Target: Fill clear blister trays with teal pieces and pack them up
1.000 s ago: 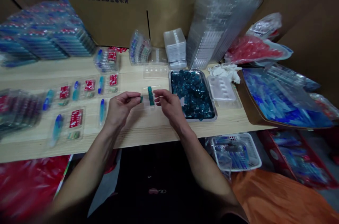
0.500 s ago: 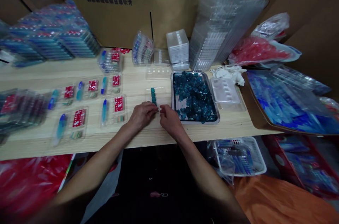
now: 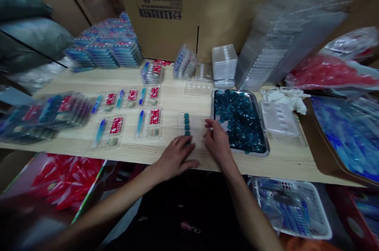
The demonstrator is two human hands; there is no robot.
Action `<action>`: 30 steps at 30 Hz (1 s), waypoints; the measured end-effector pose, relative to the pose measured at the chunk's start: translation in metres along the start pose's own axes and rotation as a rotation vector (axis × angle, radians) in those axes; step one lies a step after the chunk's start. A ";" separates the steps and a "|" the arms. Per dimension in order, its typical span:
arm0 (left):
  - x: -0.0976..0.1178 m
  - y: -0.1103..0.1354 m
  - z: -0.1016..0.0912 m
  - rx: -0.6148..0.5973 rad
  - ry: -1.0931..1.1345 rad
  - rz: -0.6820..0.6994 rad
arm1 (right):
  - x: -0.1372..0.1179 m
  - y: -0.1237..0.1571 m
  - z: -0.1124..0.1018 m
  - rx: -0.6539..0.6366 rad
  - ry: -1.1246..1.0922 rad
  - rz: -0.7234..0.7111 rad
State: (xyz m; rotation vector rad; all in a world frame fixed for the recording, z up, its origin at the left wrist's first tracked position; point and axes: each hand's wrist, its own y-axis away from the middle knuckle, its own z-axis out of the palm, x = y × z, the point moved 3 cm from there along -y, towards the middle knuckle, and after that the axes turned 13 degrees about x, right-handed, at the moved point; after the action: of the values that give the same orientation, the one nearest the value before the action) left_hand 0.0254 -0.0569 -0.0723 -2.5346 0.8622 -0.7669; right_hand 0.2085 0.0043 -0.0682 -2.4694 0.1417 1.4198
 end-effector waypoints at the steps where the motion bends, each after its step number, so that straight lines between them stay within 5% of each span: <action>1: 0.005 0.014 -0.003 -0.028 -0.006 0.017 | -0.001 -0.002 -0.004 0.003 -0.002 -0.012; 5: 0.016 0.055 -0.012 0.034 -0.048 0.122 | 0.001 -0.007 -0.008 -0.016 -0.005 0.017; 8: 0.017 0.061 -0.021 0.160 -0.039 0.177 | -0.002 -0.007 -0.010 -0.017 0.013 -0.037; 10: 0.015 0.052 -0.031 0.220 -0.018 0.155 | -0.010 -0.003 -0.011 -0.108 0.012 -0.163; 14: 0.002 0.015 -0.062 0.317 0.067 0.087 | -0.034 0.011 -0.003 -0.501 -0.075 -0.417; 16: -0.013 -0.008 -0.081 0.356 0.125 0.031 | -0.047 0.009 0.009 -0.533 -0.108 -0.431; 20: -0.058 -0.047 -0.124 0.445 0.179 -0.139 | -0.082 -0.015 0.052 -0.362 -0.167 -0.346; 23: -0.095 -0.056 -0.152 0.575 0.166 -0.298 | -0.113 -0.029 0.092 -0.450 -0.350 -0.171; 27: -0.132 -0.025 -0.158 0.651 0.032 -0.624 | -0.131 -0.025 0.141 -0.596 -0.412 0.219; 30: -0.137 0.010 -0.137 0.490 -0.121 -0.775 | -0.123 -0.013 0.163 -0.592 -0.253 0.322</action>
State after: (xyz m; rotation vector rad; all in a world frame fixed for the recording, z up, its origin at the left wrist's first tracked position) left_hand -0.1521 0.0028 -0.0209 -2.3767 -0.3652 -0.8777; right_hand 0.0133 0.0575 -0.0378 -2.7703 0.0728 2.1593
